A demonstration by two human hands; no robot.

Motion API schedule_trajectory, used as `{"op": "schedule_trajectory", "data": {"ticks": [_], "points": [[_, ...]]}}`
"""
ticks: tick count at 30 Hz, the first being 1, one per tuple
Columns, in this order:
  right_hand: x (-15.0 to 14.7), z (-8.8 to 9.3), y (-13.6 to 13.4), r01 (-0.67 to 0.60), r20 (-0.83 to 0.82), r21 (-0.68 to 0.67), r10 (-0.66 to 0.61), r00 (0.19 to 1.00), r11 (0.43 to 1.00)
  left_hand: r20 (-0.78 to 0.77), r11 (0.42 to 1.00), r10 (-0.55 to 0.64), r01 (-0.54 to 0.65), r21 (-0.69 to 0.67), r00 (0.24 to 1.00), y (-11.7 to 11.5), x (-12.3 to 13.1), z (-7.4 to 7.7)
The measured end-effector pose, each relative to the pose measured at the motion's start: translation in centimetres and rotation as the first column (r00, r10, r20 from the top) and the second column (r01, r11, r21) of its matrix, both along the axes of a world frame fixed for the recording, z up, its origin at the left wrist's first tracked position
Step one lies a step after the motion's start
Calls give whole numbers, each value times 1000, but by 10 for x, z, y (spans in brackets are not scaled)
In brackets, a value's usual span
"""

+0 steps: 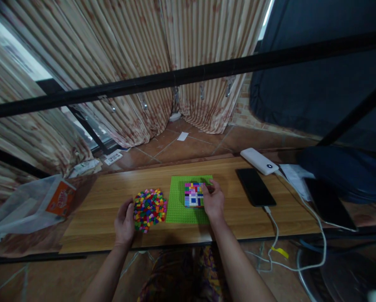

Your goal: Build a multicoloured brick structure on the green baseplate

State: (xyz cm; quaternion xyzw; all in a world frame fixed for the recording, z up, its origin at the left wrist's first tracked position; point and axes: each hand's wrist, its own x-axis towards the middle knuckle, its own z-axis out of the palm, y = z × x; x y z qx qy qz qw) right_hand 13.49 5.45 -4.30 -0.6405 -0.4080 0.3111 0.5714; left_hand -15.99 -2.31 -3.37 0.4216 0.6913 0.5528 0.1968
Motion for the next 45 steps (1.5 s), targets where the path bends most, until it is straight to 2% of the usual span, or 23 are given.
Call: {"op": "schedule_trajectory", "data": {"ticks": [4, 10, 14, 16, 18, 21, 22, 24, 26, 28, 30, 35, 40, 45], "points": [[-1, 1, 1, -6, -40, 0, 6, 999, 1000, -22, 1000, 10, -9, 15, 1000, 1, -1, -2], [9, 2, -4, -11, -289, -11, 7, 957, 1000, -63, 999, -2, 5, 45, 998, 3, -2, -6], [17, 9, -20, 71, -284, -12, -72, 956, 997, -85, 998, 9, -4, 55, 996, 3, -2, -5], [14, 17, -32, 100, -216, 32, -91, 972, 994, -95, 999, 8, -3, 52, 995, 2, -1, -3], [2, 28, -47, 51, -99, 99, -41, 994, 994, -108, 999, 2, 3, 47, 994, 1, 0, -2], [-27, 42, -74, -193, 47, 139, 188, 981, 971, -124, 999, -4, 11, 48, 992, 0, 1, -1], [-39, 44, -83, -304, 118, 112, 291, 949, 946, -127, 999, -5, 11, 50, 992, 0, 1, -1], [-61, 43, -99, -522, 263, 42, 495, 828, 852, -126, 999, -4, 10, 49, 992, 0, 2, -1], [-79, 38, -109, -624, 365, -15, 585, 724, 781, -117, 999, 2, 4, 48, 993, 0, 3, -1], [-93, 31, -110, -657, 435, -45, 607, 665, 753, -106, 999, 8, -2, 50, 994, 0, 4, 0], [-104, 28, -105, -659, 488, -54, 595, 638, 750, -97, 999, 5, 0, 50, 995, -1, 5, 2], [-119, 31, -85, -664, 591, -69, 566, 575, 745, -94, 999, -8, 13, 45, 995, -3, 6, 5], [-117, 28, -78, -614, 609, -82, 528, 592, 785, -62, 998, -12, 16, 65, 998, -3, 5, 3], [-129, 31, -76, -655, 638, -72, 540, 549, 752, -38, 997, -30, 33, 69, 999, -4, 5, 1]]}}
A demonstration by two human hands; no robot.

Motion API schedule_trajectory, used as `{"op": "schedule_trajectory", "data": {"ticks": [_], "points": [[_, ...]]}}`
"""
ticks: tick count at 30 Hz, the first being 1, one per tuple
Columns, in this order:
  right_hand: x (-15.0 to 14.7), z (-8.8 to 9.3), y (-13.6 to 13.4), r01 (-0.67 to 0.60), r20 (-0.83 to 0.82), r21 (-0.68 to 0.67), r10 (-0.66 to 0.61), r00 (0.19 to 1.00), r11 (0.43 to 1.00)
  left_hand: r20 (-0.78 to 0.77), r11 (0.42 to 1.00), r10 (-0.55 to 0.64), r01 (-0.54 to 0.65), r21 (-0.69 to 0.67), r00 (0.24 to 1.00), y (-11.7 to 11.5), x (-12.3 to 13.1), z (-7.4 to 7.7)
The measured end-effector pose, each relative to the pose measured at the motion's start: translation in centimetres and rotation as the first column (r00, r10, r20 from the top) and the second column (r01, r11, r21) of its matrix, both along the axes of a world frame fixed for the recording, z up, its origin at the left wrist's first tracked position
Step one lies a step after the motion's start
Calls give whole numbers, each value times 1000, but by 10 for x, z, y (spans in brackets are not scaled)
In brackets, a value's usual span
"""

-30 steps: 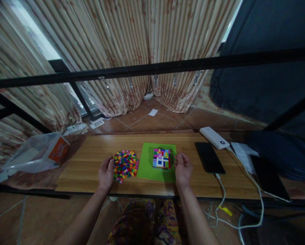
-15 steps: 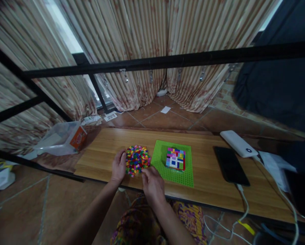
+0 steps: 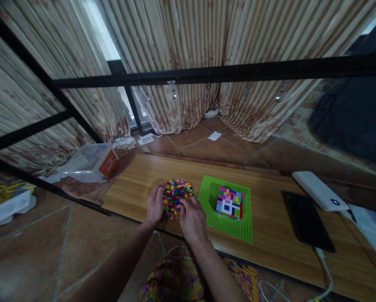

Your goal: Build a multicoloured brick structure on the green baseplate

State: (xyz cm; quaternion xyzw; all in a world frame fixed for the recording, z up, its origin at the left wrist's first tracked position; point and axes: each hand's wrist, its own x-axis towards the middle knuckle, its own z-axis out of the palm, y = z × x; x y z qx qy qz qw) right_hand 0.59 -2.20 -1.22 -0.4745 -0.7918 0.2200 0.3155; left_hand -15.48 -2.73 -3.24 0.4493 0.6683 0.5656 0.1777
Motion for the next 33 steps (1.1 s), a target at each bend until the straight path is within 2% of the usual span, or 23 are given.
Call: {"op": "schedule_trajectory", "data": {"ticks": [4, 10, 14, 18, 21, 25, 28, 30, 32, 33], "points": [[-25, 5, 1, -42, 93, 54, 36, 995, 998, -3, 1000, 16, -16, -11, 1000, 0, 0, 0], [-45, 3, 2, 18, 242, 65, -33, 970, 998, -17, 1000, 8, -9, -13, 1000, 0, -2, 0], [-49, 3, 3, 52, 206, 30, -57, 977, 998, -36, 1000, 5, -6, -17, 999, 1, -5, -2], [-43, 11, 4, 71, 41, -13, -70, 997, 997, -38, 1000, -1, 0, -25, 999, 2, -7, -1], [-24, 23, 3, 93, -158, -81, -105, 982, 992, -37, 1000, -17, 17, -23, 999, 4, -7, 0], [22, 32, 1, 177, -382, -186, -237, 893, 966, -47, 1000, -1, -1, -27, 999, 4, -7, -1], [67, 24, 7, 321, -493, -216, -387, 779, 922, -51, 998, 27, -29, -51, 998, 4, -8, -2], [96, 13, 14, 416, -559, -254, -483, 674, 873, -44, 998, 31, -33, -60, 999, 5, -8, -1], [119, 2, 23, 515, -550, -296, -585, 596, 804, -39, 998, 22, -24, -62, 999, 5, -7, 0], [128, -3, 28, 548, -534, -295, -610, 585, 783, -39, 998, 17, -20, -61, 999, 5, -7, 1]]}}
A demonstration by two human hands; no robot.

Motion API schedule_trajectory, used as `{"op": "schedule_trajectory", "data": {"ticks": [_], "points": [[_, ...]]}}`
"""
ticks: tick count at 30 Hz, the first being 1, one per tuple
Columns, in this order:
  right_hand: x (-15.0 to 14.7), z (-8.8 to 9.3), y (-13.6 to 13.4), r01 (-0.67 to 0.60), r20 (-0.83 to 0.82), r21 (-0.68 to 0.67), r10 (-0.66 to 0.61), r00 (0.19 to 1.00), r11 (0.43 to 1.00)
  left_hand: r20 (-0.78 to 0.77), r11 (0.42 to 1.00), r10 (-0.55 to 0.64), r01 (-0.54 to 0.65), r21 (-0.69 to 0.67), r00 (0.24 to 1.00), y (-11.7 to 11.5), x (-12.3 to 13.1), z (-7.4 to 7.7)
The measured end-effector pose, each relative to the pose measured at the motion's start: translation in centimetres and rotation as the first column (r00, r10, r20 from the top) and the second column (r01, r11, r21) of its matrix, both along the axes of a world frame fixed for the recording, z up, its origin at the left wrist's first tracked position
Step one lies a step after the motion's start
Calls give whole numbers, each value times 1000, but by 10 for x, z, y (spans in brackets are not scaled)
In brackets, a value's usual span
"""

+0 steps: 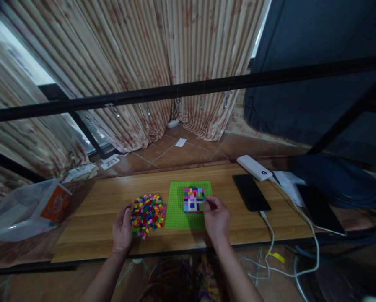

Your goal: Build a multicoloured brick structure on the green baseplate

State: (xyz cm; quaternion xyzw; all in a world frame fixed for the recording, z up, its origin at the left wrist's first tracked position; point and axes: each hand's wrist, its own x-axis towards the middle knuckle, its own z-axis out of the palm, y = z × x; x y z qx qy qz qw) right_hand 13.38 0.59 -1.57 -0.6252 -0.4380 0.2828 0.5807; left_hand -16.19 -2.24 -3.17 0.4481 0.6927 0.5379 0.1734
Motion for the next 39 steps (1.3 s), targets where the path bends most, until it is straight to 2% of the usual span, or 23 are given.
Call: {"op": "schedule_trajectory", "data": {"ticks": [5, 11, 17, 19, 21, 24, 26, 32, 39], "points": [[13, -13, 17, 42, 110, -49, -36, 993, 998, 20, 1000, 7, -7, -6, 1000, 0, 1, 2], [7, -13, 24, 39, 124, -67, -31, 992, 997, 33, 1000, 15, -14, -23, 999, 1, 1, 1], [6, -14, 23, -9, 152, -24, 13, 988, 1000, -9, 1000, -5, 5, -12, 1000, 2, 3, 2], [6, -14, 23, -32, 85, -26, 34, 996, 999, -19, 1000, -9, 8, -11, 1000, 2, 3, 1], [6, -13, 25, -42, -71, -41, 39, 997, 998, -24, 1000, -3, 2, -13, 1000, 1, 3, 0], [6, -9, 29, -39, -356, -92, 4, 935, 995, -36, 1000, 7, -8, -7, 999, 1, 2, -1], [7, -7, 32, -52, -443, -123, -8, 896, 991, -53, 1000, 7, -7, -3, 999, 1, 2, -1], [10, -3, 40, -109, -475, -194, 3, 880, 975, -83, 1000, 15, -15, 7, 996, 1, 2, -2], [8, -7, 45, -66, -457, -239, -52, 888, 969, -91, 1000, 30, -29, 9, 995, -1, 4, -2]]}}
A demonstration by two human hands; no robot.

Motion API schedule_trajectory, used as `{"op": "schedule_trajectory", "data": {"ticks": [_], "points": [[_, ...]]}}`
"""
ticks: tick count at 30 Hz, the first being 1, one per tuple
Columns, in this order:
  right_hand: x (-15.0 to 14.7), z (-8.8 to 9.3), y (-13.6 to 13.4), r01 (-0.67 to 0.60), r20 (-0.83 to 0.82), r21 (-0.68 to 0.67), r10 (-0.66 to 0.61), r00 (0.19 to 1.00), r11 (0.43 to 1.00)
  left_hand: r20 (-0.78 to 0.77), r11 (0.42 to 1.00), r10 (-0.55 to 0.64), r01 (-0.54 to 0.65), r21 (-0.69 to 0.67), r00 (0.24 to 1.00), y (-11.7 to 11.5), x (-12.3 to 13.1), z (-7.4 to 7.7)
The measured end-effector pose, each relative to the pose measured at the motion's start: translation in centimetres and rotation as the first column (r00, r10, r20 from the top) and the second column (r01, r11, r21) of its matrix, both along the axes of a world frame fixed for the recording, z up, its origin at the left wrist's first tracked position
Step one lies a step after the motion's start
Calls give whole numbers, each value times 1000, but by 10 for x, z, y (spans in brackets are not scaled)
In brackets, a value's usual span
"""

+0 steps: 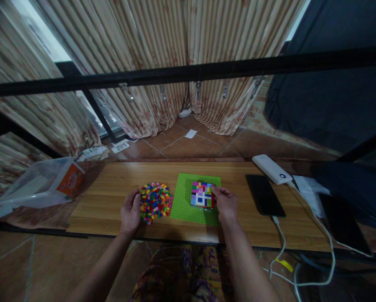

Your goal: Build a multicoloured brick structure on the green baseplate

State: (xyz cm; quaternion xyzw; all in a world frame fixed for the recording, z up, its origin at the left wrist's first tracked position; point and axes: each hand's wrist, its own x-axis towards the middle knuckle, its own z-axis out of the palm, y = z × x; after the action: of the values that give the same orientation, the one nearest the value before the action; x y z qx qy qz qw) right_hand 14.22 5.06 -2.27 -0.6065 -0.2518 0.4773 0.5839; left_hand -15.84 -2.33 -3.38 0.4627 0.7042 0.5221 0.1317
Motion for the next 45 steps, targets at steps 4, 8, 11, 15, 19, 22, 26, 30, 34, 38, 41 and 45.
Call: {"op": "schedule_trajectory", "data": {"ticks": [4, 8, 11, 15, 19, 22, 26, 30, 34, 38, 41, 45], "points": [[2, -2, -1, -1, 13, -7, 1, 1000, 1000, 5, 1000, -15, 15, 23, 1000, 0, 2, 0], [9, -4, -3, -79, 15, -12, 79, 997, 997, 6, 999, -5, 4, 45, 1000, 1, 3, -3], [7, 0, -10, 21, 30, 52, -23, 999, 998, 8, 998, 0, 0, 63, 1000, 1, 3, -4], [-10, 12, -30, 121, 177, 193, -156, 972, 974, 25, 997, -8, 6, 72, 1000, 1, 4, -4], [-37, 24, -57, -136, 429, 282, 2, 903, 950, 44, 998, 2, -6, 70, 999, 0, 6, -2], [-58, 24, -72, -345, 561, 284, 136, 816, 895, 56, 998, 11, -14, 62, 998, -1, 6, -2], [-81, 15, -80, -645, 786, 103, 335, 520, 758, 59, 998, 13, -17, 64, 998, -1, 6, -2], [-96, 6, -78, -733, 889, 3, 333, 313, 681, 43, 997, 6, -9, 70, 999, -1, 6, -3], [-104, 2, -72, -738, 923, -67, 322, 209, 671, 48, 997, 2, -6, 75, 999, -1, 6, -2], [-106, -1, -67, -740, 918, -107, 352, 184, 664, 53, 997, -2, -2, 71, 999, -2, 7, 1], [-105, -4, -65, -743, 904, -90, 367, 218, 663, 51, 998, 1, -5, 70, 999, -2, 7, 1], [-101, -8, -65, -755, 887, -43, 373, 273, 654, 60, 998, 1, -5, 70, 998, -1, 7, 0]]}}
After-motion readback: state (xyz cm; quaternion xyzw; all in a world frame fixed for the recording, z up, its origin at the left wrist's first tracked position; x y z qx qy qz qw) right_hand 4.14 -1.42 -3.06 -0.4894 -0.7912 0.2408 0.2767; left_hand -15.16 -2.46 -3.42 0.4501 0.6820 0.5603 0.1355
